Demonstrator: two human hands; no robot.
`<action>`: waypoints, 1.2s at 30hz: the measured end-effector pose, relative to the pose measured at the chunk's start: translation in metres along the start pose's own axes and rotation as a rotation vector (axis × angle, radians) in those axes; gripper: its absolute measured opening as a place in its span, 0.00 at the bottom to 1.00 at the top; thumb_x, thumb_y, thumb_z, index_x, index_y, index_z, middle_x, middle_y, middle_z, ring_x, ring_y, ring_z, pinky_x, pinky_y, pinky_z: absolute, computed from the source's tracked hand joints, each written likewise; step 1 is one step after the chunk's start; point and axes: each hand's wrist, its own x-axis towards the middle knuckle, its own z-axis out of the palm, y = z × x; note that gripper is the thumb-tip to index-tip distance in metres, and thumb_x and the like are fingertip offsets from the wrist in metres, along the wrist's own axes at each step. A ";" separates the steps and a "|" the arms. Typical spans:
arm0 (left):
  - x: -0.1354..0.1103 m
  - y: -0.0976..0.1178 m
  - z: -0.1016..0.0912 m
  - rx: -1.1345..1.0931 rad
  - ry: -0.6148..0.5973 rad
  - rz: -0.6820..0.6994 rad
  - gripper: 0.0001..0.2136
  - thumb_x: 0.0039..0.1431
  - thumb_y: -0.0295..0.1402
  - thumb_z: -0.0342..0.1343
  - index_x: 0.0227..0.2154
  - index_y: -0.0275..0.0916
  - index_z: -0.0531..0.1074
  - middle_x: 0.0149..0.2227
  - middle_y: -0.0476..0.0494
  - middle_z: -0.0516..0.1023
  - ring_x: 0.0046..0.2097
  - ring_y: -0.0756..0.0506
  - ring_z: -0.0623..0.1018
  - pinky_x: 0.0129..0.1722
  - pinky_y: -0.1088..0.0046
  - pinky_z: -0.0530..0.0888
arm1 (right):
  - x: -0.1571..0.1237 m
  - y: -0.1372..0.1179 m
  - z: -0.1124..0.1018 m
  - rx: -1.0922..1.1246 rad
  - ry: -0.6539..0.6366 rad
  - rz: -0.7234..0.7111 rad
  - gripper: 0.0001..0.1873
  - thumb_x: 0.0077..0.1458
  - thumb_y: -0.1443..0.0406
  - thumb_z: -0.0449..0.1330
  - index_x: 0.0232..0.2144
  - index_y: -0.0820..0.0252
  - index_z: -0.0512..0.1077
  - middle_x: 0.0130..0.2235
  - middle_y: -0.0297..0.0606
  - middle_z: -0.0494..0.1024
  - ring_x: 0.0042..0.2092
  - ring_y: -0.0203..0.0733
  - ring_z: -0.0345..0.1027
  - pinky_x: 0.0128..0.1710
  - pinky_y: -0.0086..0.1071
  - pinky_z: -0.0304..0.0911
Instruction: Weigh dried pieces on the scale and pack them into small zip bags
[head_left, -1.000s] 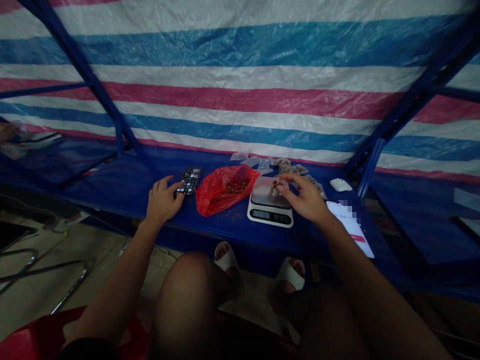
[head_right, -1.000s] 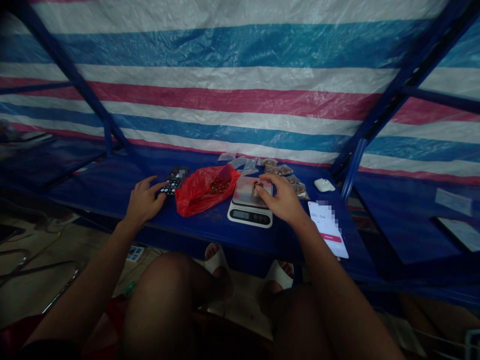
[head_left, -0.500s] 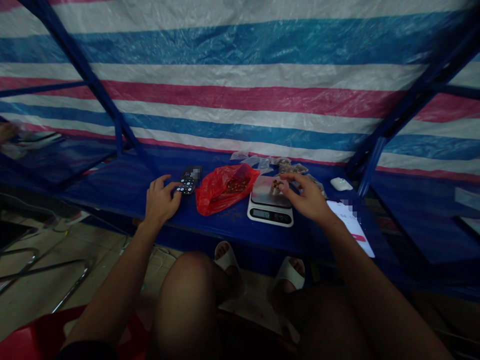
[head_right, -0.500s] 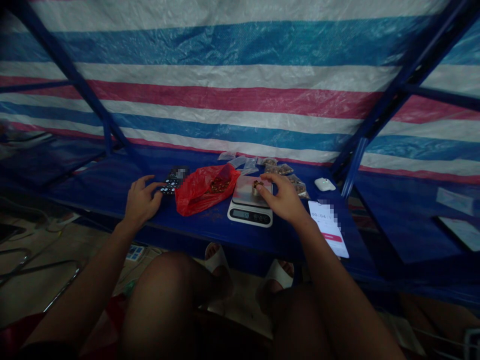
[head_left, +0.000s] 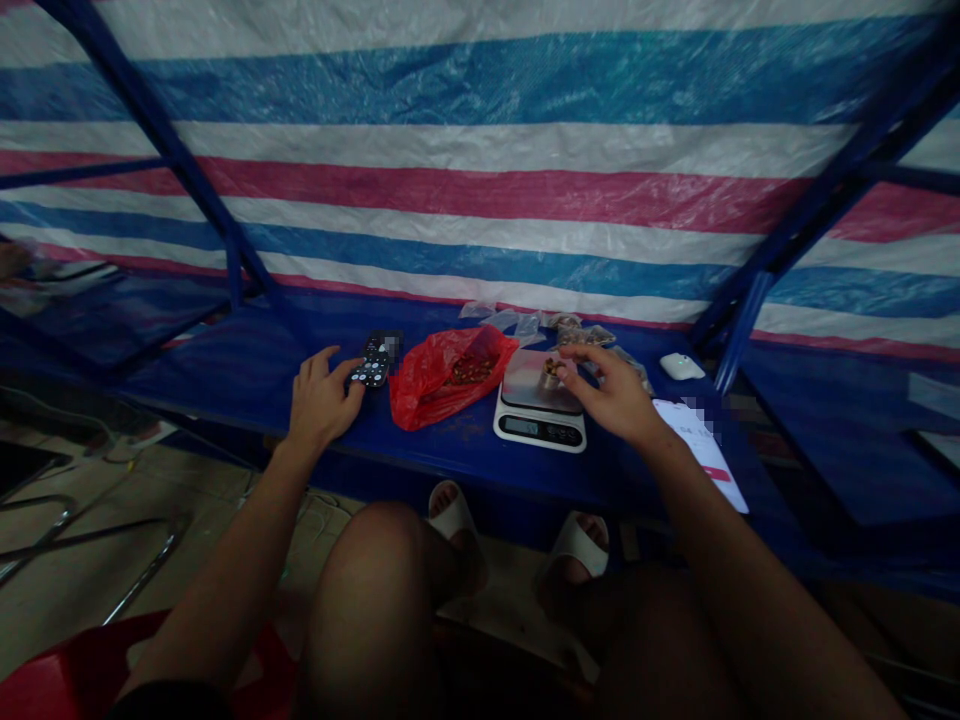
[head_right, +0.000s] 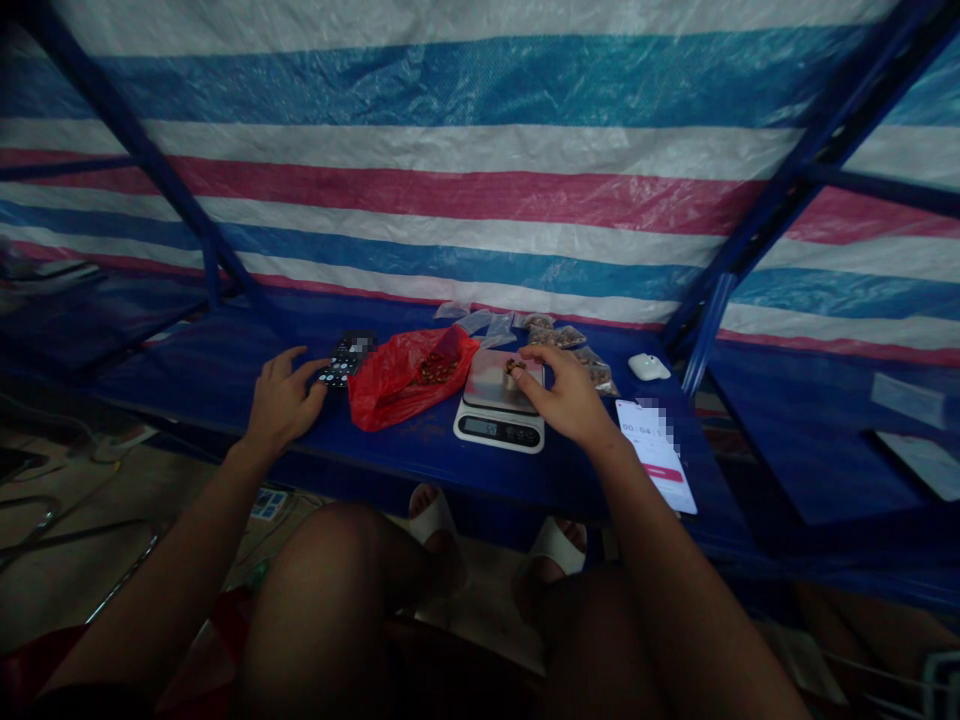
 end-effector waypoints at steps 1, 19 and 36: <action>0.000 0.000 0.000 0.000 -0.003 0.003 0.24 0.70 0.38 0.52 0.62 0.39 0.83 0.72 0.28 0.71 0.71 0.22 0.69 0.67 0.37 0.71 | 0.000 0.000 0.000 0.001 0.001 -0.004 0.19 0.66 0.51 0.65 0.51 0.54 0.82 0.55 0.48 0.88 0.56 0.60 0.80 0.60 0.58 0.72; 0.000 -0.008 -0.001 -0.083 0.051 0.086 0.20 0.69 0.38 0.51 0.55 0.43 0.85 0.71 0.34 0.71 0.73 0.28 0.68 0.71 0.41 0.69 | -0.001 0.000 0.001 -0.004 -0.010 0.024 0.18 0.66 0.52 0.65 0.51 0.52 0.83 0.53 0.45 0.88 0.54 0.59 0.80 0.60 0.57 0.72; -0.010 -0.016 -0.007 -0.072 0.021 0.092 0.22 0.68 0.37 0.50 0.52 0.44 0.88 0.69 0.33 0.74 0.71 0.27 0.71 0.70 0.40 0.70 | -0.001 -0.001 0.002 -0.010 -0.029 0.016 0.18 0.66 0.52 0.65 0.51 0.51 0.83 0.52 0.44 0.88 0.54 0.58 0.80 0.59 0.57 0.72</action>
